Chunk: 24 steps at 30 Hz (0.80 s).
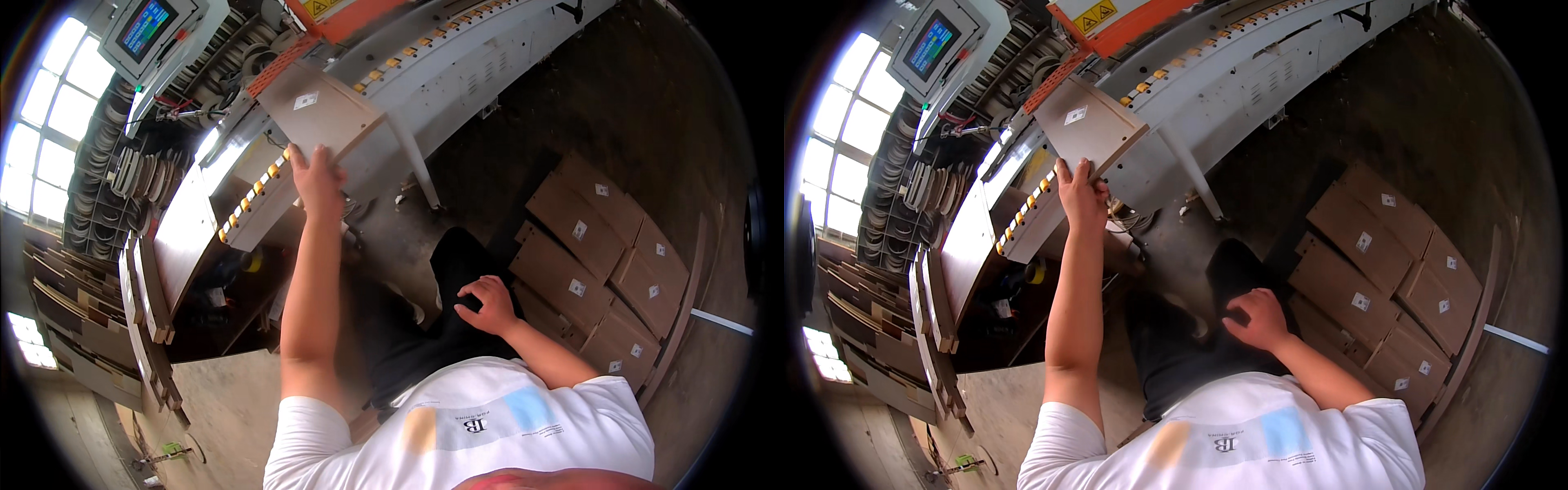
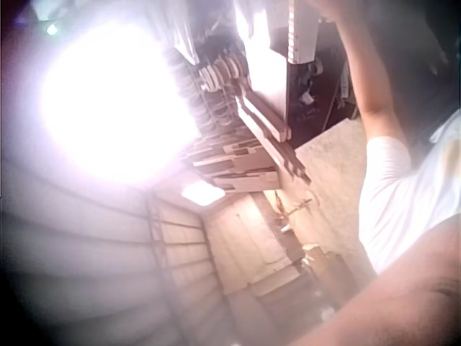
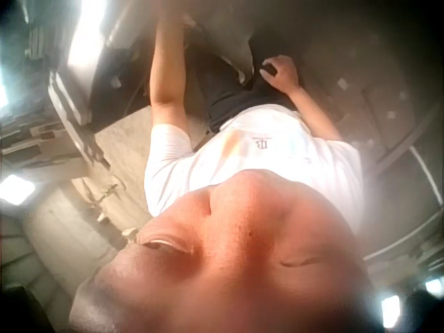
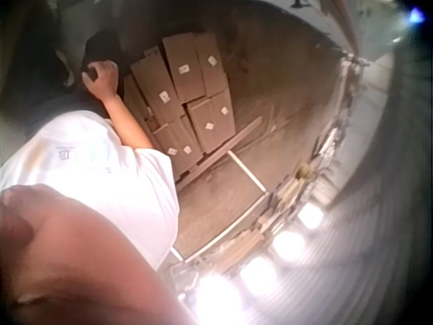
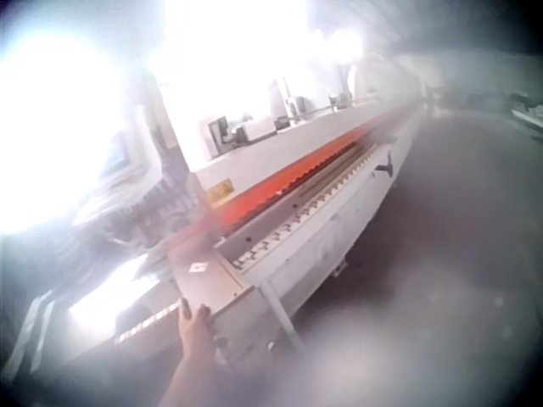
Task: The person repeatedly picks up flat wooden panels from a pile on the floor and places them onto a conveyor belt. The person handles the panels one at a time, stacking them in a consistent manner on the belt.
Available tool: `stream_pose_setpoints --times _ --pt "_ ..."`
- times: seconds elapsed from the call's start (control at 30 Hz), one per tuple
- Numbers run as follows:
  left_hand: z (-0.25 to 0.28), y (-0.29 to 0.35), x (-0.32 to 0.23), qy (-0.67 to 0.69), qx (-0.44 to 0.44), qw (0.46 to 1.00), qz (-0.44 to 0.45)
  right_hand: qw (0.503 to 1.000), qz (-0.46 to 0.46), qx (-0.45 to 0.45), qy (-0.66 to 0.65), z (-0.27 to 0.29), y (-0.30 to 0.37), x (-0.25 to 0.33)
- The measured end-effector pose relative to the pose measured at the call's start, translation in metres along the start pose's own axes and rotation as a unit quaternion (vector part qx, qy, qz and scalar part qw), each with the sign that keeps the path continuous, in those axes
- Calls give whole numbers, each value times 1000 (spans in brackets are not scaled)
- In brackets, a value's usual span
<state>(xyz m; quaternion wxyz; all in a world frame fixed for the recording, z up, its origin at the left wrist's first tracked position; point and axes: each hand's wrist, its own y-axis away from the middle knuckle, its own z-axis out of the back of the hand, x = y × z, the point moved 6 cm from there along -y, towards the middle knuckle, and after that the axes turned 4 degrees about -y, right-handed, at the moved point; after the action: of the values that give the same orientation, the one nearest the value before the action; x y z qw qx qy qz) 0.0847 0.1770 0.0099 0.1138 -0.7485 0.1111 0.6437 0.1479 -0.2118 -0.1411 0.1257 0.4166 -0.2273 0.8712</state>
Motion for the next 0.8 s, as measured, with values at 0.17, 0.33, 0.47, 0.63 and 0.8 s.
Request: stream_pose_setpoints --times 0.17,0.33,0.47,0.63,0.8 --pt "-19 -11 8 7 10 1000 -14 999 -15 -12 -29 1 -6 -5" --pt "-65 -20 17 85 12 996 -36 999 -12 -17 -29 7 -4 -8" --pt "-98 -37 21 62 49 995 -58 999 -7 -17 -38 10 -5 -14" --pt "-139 -55 34 43 88 995 -30 995 -41 -48 -80 11 8 -27" --pt "-179 -5 33 9 162 987 8 981 -136 -90 -103 30 17 -59"
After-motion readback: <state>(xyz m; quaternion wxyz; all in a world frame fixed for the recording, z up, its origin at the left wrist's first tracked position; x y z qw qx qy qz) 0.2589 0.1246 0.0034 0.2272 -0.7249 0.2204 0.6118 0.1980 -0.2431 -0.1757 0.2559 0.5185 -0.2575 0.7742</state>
